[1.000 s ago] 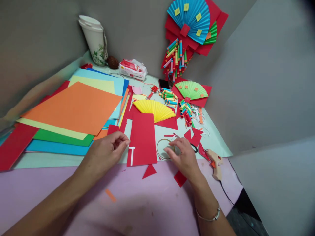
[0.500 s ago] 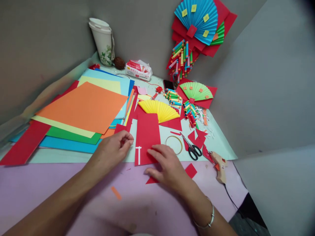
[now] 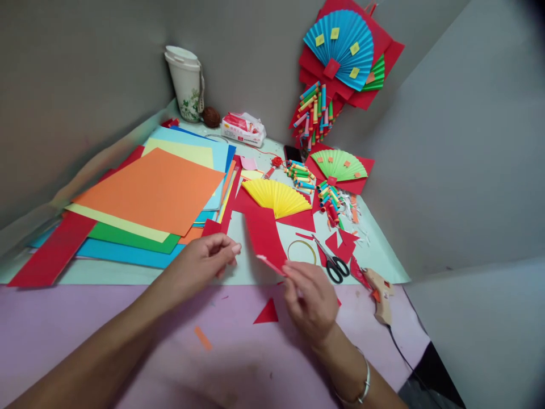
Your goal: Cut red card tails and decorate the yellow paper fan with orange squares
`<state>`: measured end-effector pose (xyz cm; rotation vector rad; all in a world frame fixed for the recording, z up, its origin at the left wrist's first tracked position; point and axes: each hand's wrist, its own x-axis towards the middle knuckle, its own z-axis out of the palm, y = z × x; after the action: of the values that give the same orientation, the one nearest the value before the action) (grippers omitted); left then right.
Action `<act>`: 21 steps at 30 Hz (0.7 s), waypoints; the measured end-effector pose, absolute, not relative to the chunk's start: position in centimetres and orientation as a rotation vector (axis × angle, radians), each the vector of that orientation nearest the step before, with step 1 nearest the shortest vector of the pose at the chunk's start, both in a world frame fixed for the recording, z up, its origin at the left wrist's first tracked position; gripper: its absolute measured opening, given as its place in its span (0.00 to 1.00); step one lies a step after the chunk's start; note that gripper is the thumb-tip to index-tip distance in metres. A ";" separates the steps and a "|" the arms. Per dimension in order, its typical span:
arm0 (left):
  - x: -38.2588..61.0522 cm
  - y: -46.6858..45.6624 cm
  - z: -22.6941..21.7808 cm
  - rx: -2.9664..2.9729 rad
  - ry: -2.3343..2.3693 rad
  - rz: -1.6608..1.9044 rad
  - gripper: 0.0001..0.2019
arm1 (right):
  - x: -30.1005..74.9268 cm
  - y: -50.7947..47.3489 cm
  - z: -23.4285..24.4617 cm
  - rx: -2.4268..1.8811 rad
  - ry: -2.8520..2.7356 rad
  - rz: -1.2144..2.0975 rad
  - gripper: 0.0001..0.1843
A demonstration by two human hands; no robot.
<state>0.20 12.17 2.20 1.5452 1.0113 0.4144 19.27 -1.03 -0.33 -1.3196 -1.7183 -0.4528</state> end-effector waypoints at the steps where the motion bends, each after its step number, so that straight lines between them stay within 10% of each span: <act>1: 0.2 12.0 2.2 1.506 0.962 0.337 0.17 | 19.3 -1.3 0.1 -1.320 -1.583 -0.489 0.20; 9: 1.4 9.8 1.6 1.038 0.534 0.261 0.22 | 16.9 -3.0 0.1 -1.251 -0.978 0.097 0.07; 21: 1.1 11.1 1.7 1.121 0.873 0.447 0.19 | 19.0 -0.8 0.2 -1.421 -0.724 0.950 0.12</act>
<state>1.07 11.13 1.69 1.1215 0.8732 0.4472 19.03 -0.84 0.25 -1.4205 -0.7245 0.9500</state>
